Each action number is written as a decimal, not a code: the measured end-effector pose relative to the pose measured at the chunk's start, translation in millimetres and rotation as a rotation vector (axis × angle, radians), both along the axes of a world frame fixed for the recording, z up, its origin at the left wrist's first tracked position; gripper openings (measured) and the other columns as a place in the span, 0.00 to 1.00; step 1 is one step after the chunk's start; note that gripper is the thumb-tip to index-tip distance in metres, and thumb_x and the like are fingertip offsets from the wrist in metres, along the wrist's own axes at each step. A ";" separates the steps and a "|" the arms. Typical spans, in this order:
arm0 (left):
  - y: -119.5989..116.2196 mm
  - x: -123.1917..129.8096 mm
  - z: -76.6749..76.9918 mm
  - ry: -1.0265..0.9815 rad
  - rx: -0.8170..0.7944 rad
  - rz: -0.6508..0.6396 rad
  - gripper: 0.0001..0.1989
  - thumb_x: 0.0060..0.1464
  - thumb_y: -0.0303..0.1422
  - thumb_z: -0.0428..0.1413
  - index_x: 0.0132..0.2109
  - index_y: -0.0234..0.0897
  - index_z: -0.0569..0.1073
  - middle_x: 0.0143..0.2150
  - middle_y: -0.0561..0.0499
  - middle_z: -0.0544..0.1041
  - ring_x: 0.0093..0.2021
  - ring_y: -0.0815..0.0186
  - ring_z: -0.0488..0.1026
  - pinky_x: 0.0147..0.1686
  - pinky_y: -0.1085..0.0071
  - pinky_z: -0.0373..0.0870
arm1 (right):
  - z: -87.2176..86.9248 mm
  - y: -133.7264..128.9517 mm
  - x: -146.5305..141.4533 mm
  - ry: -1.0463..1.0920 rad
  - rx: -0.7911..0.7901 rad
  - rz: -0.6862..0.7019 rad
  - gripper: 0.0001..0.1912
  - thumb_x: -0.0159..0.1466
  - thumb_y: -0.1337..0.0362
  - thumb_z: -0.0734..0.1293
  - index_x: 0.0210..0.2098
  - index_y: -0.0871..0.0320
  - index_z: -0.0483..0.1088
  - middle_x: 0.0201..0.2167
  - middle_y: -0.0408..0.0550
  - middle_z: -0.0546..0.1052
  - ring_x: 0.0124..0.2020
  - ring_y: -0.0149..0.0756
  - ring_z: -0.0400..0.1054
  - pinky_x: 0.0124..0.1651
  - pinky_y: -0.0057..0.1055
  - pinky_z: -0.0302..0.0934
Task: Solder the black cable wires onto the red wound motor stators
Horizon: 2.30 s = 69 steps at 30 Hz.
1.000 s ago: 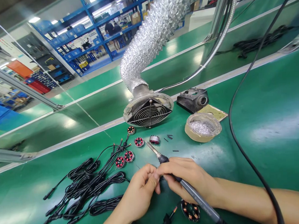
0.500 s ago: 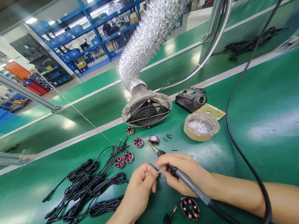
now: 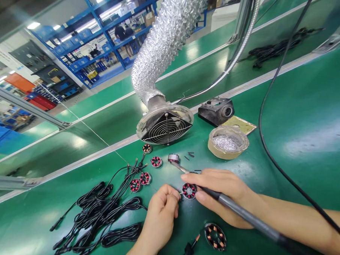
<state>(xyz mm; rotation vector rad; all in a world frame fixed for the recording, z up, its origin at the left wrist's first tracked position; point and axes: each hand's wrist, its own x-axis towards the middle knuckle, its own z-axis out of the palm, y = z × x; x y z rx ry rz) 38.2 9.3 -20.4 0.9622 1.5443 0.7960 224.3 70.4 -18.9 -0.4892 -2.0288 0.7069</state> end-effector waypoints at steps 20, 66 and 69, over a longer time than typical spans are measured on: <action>-0.8 0.2 1.1 0.036 -0.028 -0.013 0.22 0.53 0.53 0.54 0.27 0.39 0.64 0.17 0.60 0.59 0.20 0.72 0.53 0.21 0.74 0.49 | 1.9 -4.6 12.3 0.104 -0.201 0.086 0.10 0.56 0.70 0.59 0.35 0.56 0.70 0.21 0.41 0.66 0.21 0.32 0.60 0.25 0.29 0.53; -6.4 -12.9 22.1 0.272 0.103 -0.417 0.15 0.66 0.43 0.43 0.34 0.40 0.64 0.31 0.53 0.67 0.32 0.65 0.63 0.33 0.70 0.57 | -12.2 -6.0 -19.7 -0.017 0.147 -0.015 0.12 0.65 0.76 0.57 0.37 0.57 0.70 0.20 0.38 0.64 0.19 0.28 0.57 0.23 0.25 0.52; -6.9 -12.1 26.2 0.382 0.147 -0.424 0.11 0.66 0.39 0.43 0.35 0.41 0.63 0.33 0.52 0.69 0.33 0.63 0.64 0.35 0.69 0.58 | -11.4 -7.8 -17.7 -0.032 0.086 0.021 0.13 0.62 0.77 0.58 0.39 0.56 0.69 0.22 0.39 0.67 0.20 0.28 0.59 0.24 0.24 0.54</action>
